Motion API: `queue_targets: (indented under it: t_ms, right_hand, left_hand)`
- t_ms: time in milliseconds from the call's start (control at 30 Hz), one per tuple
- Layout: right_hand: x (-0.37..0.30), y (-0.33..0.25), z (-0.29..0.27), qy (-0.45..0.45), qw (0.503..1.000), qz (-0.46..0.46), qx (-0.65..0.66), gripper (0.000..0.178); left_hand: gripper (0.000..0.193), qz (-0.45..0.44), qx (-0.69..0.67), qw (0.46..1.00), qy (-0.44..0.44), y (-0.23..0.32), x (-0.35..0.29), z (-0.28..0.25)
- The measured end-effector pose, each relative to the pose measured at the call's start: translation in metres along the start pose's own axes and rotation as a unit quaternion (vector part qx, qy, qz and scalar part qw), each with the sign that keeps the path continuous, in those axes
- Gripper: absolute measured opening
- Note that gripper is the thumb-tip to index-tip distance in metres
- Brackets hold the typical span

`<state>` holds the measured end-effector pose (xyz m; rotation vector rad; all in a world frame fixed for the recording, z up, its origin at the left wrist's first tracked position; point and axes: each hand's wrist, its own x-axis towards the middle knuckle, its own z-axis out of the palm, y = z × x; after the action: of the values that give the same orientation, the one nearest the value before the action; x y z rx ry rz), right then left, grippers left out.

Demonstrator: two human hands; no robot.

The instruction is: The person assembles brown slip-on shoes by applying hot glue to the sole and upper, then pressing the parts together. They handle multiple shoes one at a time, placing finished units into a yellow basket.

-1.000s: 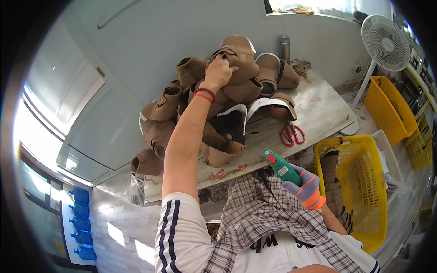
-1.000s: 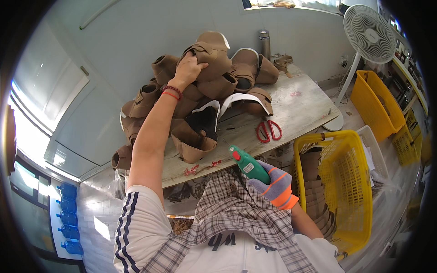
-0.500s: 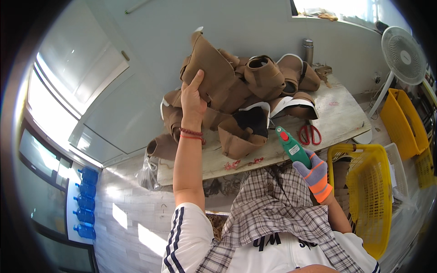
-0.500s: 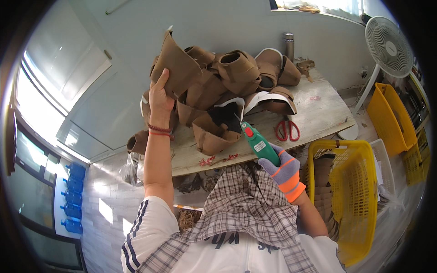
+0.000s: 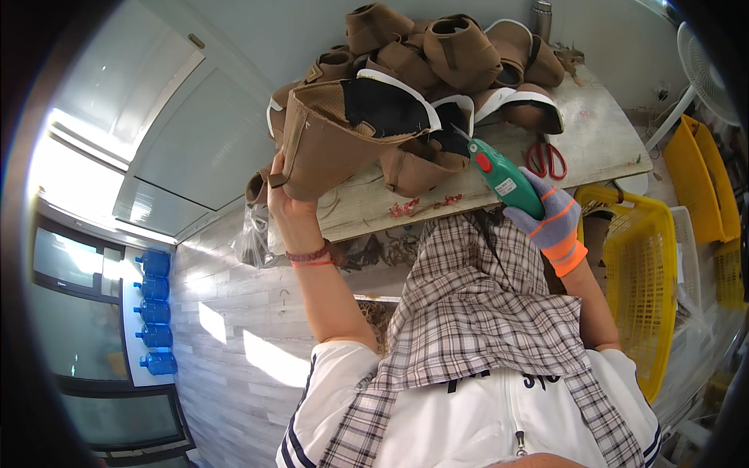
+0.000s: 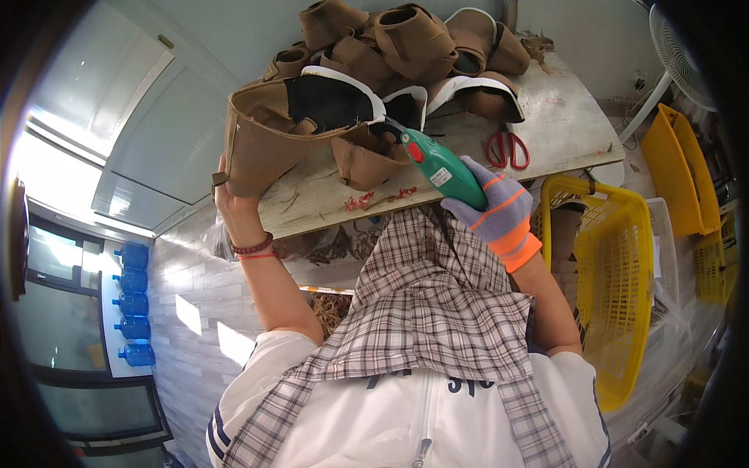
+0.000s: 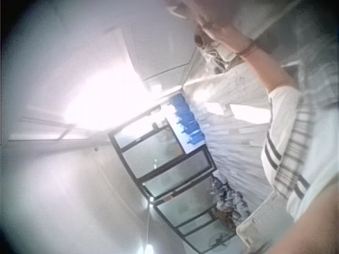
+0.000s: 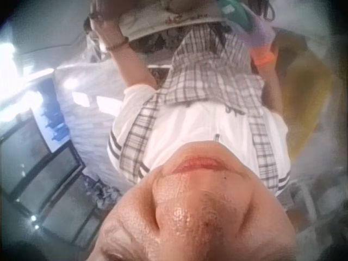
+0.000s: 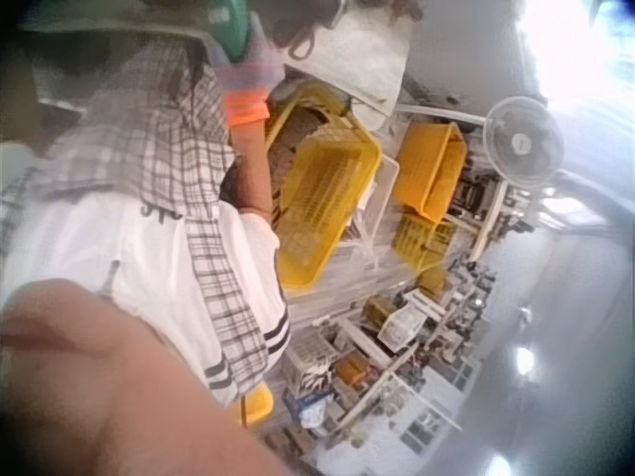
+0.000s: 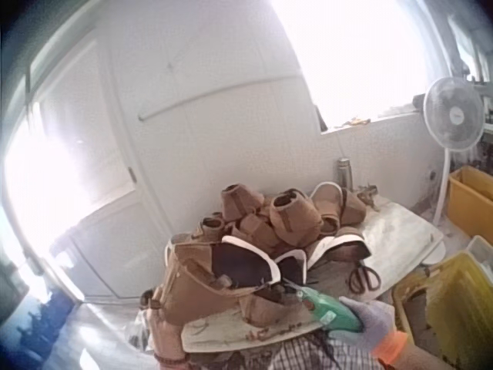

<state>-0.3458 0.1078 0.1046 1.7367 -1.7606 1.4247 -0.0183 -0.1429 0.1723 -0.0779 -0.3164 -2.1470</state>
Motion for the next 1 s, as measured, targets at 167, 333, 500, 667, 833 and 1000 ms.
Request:
queue_targets:
  t_ms: [167,333,500,667,833,1000]
  right_hand:
    - [0.004,-0.002,-0.002,-0.021,0.999,-0.023,-0.029,0.065]
    - [-0.023,0.003,-0.002,-0.046,0.997,0.06,0.033,0.063]
    - [-0.051,0.002,-0.003,-0.095,0.951,0.243,0.168,0.059]
    - [-0.068,0.009,0.007,-0.116,0.939,0.243,0.213,0.06]
    - [-0.07,0.007,0.0,-0.129,0.924,0.293,0.209,0.056]
    - [-0.073,0.012,-0.009,-0.107,0.889,0.369,0.248,0.05]
  left_hand:
    - [0.03,-0.001,0.007,1.0,0.007,0.005,-0.016,-0.002]
    - [0.034,0.155,0.291,0.94,-0.083,-0.022,-0.026,0.084]
    - [0.036,0.27,0.548,0.78,-0.135,-0.051,0.069,0.147]
    - [0.046,0.228,0.74,0.598,-0.208,-0.061,0.208,0.174]
    - [0.043,0.407,0.855,0.241,-0.211,-0.128,0.307,0.086]
    - [0.05,0.548,0.814,0.146,-0.129,-0.142,0.319,0.077]
